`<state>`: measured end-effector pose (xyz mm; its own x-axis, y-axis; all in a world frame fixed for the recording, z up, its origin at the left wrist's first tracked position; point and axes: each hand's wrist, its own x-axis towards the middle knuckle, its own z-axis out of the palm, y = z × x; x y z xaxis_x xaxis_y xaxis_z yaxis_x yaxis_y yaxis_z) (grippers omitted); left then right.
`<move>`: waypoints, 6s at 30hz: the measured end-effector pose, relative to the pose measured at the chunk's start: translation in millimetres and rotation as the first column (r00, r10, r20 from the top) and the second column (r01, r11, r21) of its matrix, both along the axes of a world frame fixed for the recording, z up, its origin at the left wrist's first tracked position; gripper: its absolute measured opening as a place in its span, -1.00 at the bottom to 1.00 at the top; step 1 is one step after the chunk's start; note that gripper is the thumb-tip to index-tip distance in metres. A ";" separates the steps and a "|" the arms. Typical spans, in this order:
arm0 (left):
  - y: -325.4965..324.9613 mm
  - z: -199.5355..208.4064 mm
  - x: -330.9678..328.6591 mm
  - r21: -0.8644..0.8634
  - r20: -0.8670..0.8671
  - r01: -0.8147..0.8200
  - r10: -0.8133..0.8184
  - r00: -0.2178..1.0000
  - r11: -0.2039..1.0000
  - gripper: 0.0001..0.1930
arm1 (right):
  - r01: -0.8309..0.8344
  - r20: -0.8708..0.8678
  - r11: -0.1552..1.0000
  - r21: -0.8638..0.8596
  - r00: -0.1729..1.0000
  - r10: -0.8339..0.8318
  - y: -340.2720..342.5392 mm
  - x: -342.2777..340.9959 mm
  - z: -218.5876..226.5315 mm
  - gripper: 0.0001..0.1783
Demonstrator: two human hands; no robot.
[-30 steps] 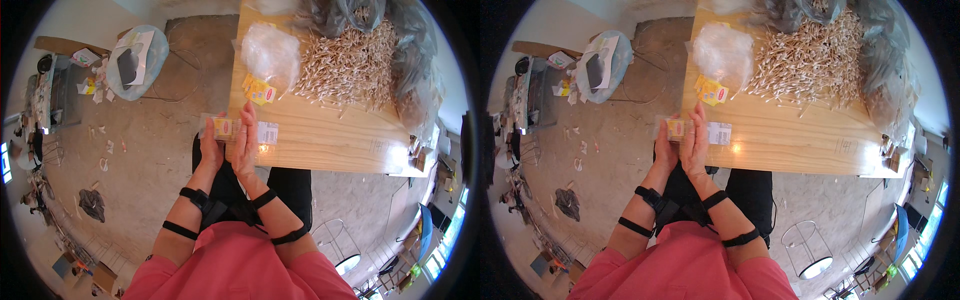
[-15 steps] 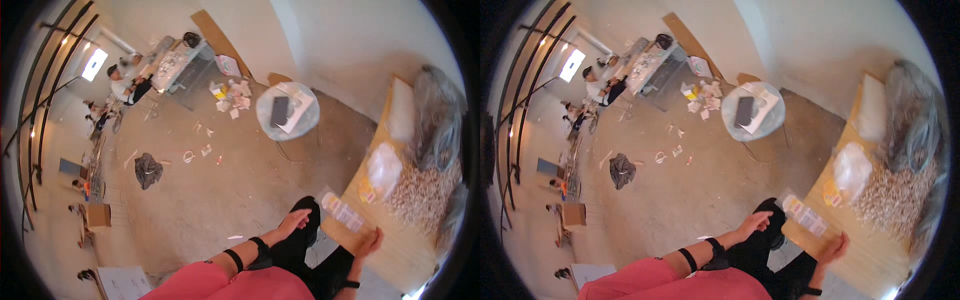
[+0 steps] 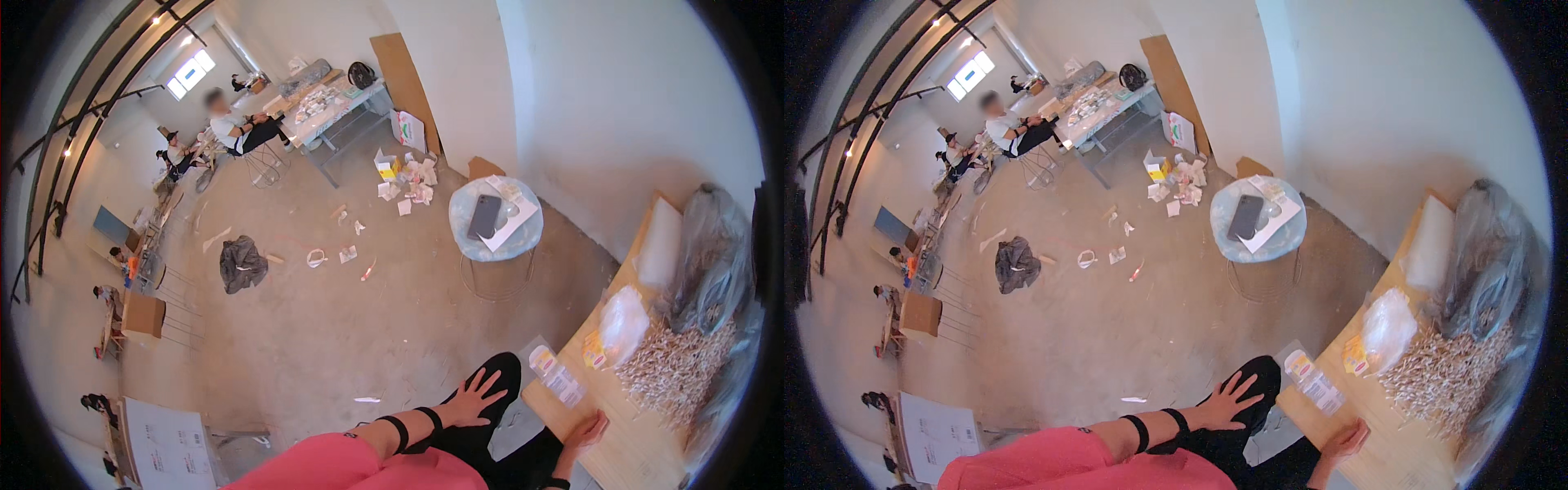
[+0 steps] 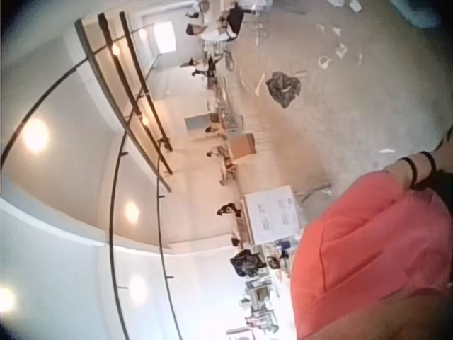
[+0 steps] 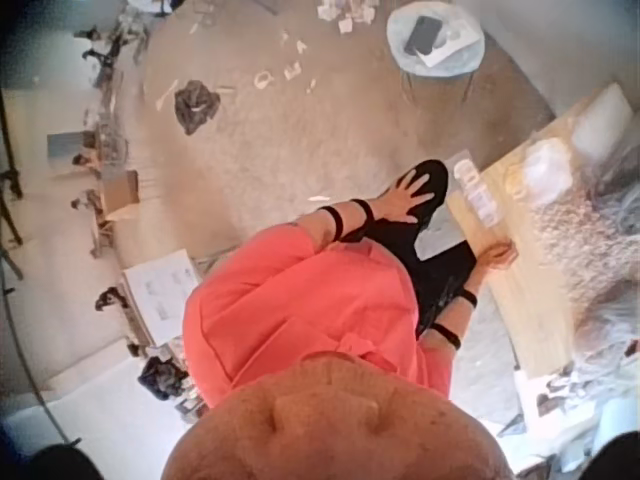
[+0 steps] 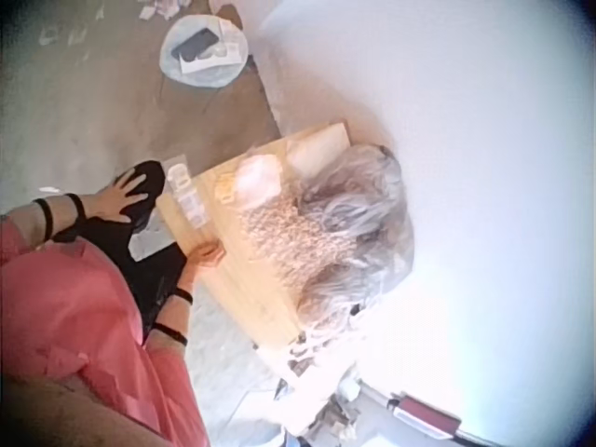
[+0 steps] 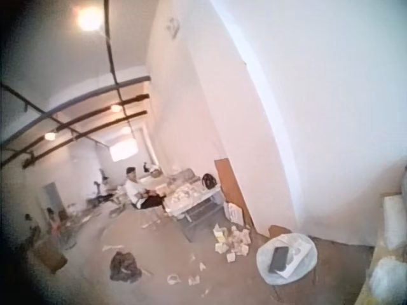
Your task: Sorting a large pile of cotton swabs into packages or smaller groups on a wooden table.
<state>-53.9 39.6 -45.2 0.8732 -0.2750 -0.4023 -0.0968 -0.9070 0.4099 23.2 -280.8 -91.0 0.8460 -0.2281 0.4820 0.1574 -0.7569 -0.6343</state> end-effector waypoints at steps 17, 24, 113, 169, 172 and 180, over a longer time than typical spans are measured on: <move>-13.4 -4.9 2.1 0.056 -0.048 -0.007 0.009 0.999 0.998 -0.06 | 0.021 0.053 0.979 -0.204 0.999 -0.011 -1.7 -7.8 -13.0 -0.76; -9.4 -10.1 4.6 0.055 -0.066 -0.030 0.034 0.997 0.998 -0.04 | -0.008 -0.155 0.998 -0.066 0.988 -0.002 6.8 -6.5 -1.1 -0.73; 3.2 -36.8 120.6 0.096 0.101 -0.207 0.197 0.975 0.974 -0.71 | -0.003 -0.089 1.000 -0.023 0.996 0.001 17.8 -5.8 22.8 -0.84; 1.4 12.3 -32.2 -0.208 0.335 -0.092 0.160 0.929 0.974 -0.11 | 0.040 -0.233 0.981 -0.189 0.969 -0.085 6.8 -5.0 -9.0 -0.74; 24.2 19.5 -59.2 -0.180 0.288 -0.029 0.081 0.954 0.983 -0.14 | -0.045 -0.327 0.999 0.007 0.944 0.045 30.4 4.9 24.7 -0.72; -4.3 34.6 -45.6 -0.356 0.239 0.101 -0.014 0.971 0.929 -0.61 | 0.090 -0.212 0.996 -0.022 0.973 -0.093 21.4 -13.1 34.6 -0.85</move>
